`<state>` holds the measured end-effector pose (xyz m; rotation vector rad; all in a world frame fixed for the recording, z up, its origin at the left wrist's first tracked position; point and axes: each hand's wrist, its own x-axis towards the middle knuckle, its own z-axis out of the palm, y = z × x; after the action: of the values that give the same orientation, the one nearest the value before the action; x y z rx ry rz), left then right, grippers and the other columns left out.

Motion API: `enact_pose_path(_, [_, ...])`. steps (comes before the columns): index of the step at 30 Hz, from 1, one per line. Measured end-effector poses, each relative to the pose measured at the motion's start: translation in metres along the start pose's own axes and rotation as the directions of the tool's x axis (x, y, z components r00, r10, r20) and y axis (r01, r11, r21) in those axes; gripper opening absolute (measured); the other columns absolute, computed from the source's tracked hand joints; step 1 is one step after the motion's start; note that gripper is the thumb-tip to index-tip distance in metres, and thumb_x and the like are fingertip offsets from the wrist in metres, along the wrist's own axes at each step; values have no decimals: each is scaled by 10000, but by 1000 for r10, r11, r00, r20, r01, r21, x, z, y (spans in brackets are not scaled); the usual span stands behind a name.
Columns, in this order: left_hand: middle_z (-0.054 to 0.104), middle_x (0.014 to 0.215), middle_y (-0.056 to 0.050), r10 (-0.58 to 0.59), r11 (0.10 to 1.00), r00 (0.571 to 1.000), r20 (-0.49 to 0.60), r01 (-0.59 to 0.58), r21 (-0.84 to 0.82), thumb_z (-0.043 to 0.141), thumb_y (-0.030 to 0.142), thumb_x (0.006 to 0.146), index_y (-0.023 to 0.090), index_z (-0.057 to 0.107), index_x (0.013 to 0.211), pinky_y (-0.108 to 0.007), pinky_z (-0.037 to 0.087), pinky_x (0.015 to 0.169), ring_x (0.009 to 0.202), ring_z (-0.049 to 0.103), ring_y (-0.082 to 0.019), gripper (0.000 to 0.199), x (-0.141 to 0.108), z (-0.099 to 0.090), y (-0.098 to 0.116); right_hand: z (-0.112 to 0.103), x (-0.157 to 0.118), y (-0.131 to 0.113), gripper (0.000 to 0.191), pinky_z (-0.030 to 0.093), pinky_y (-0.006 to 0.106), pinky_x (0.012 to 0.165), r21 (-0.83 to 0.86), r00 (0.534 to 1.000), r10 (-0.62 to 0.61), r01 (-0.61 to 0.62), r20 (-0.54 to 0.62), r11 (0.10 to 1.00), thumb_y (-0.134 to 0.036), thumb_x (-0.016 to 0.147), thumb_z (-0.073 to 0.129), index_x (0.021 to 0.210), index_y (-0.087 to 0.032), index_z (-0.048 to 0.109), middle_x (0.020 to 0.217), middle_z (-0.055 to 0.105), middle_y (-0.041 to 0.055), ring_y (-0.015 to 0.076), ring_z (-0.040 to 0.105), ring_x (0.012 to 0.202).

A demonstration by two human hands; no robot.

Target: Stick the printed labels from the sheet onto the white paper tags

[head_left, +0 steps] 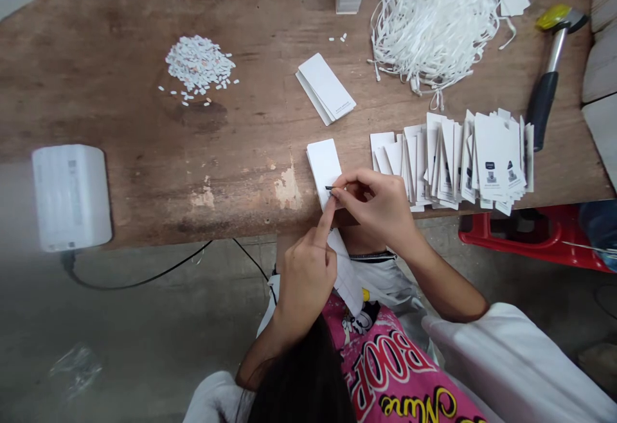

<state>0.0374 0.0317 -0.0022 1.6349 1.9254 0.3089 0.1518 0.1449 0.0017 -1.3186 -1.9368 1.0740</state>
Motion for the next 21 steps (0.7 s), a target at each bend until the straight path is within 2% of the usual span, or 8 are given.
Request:
enact_pose_path(5, [676, 822, 8, -14, 996, 1000, 4, 14, 90, 448, 74, 832, 321, 219, 1502, -280, 480, 628, 682, 637, -179, 750, -2, -1, 3, -4, 1, -2, 77, 443, 225, 587, -56, 997, -64, 67, 46, 996, -114, 815, 646, 801, -182, 679, 671, 641, -30, 95, 564, 595])
enact_pose_path(7, [668, 805, 12, -20, 995, 1000, 4, 19, 98, 456, 73, 822, 323, 204, 1506, -274, 474, 614, 660, 627, -174, 771, -3, -2, 3, -9, 0, -1, 90, 465, 243, 619, -128, 990, -125, 133, 72, 983, -149, 864, 603, 854, -187, 684, 800, 681, 9, 114, 591, 660])
enact_pose_path(11, [645, 754, 30, -32, 994, 999, -2, 32, 101, 476, 71, 807, 336, 182, 1510, -257, 470, 618, 620, 607, -152, 806, -2, -2, 3, -17, -7, 3, 274, 490, 300, 672, -352, 969, -245, 221, -25, 910, -158, 926, 486, 1136, -242, 638, 1153, 602, 87, 145, 585, 766])
enact_pose_path(12, [646, 756, 30, -31, 995, 1000, 0, 31, 97, 477, 72, 807, 337, 178, 1510, -258, 470, 619, 618, 607, -151, 809, -2, -2, 3, -18, -9, 4, 328, 493, 309, 687, -386, 961, -275, 243, -27, 890, -141, 927, 466, 1200, -258, 605, 1191, 577, 93, 149, 581, 780])
enact_pose_path(14, [661, 794, 20, -24, 997, 1000, 7, 23, 68, 471, 69, 809, 336, 183, 1507, -266, 473, 630, 643, 622, -158, 801, -1, -2, 2, -17, -16, 7, 379, 496, 341, 746, -428, 940, -337, 327, 53, 843, -128, 923, 456, 1265, -257, 559, 1237, 560, 105, 177, 577, 852])
enact_pose_path(16, [682, 861, 6, -24, 1000, 1000, 17, 24, -12, 461, 71, 821, 326, 185, 1501, -275, 480, 653, 702, 645, -166, 778, -2, -1, -1, -13, -22, 11, 374, 476, 386, 807, -471, 907, -379, 420, 183, 776, -160, 924, 479, 1289, -218, 536, 1305, 552, 121, 228, 553, 972])
enact_pose_path(18, [691, 915, -2, -32, 986, 999, 14, 34, -163, 453, 86, 843, 296, 133, 1498, -275, 491, 681, 763, 660, -164, 758, -5, 2, -6, -8, -27, 14, 387, 444, 406, 818, -532, 879, -388, 477, 277, 700, -205, 931, 500, 1317, -182, 509, 1353, 550, 117, 265, 514, 1058])
enact_pose_path(21, [684, 924, -6, -61, 915, 998, -22, 47, -400, 460, 106, 863, 234, 68, 1471, -275, 507, 731, 808, 664, -144, 735, -14, 6, -13, -5, -30, 18, 396, 398, 391, 795, -601, 853, -414, 519, 318, 607, -219, 944, 502, 1336, -159, 488, 1350, 575, 84, 262, 492, 1097])
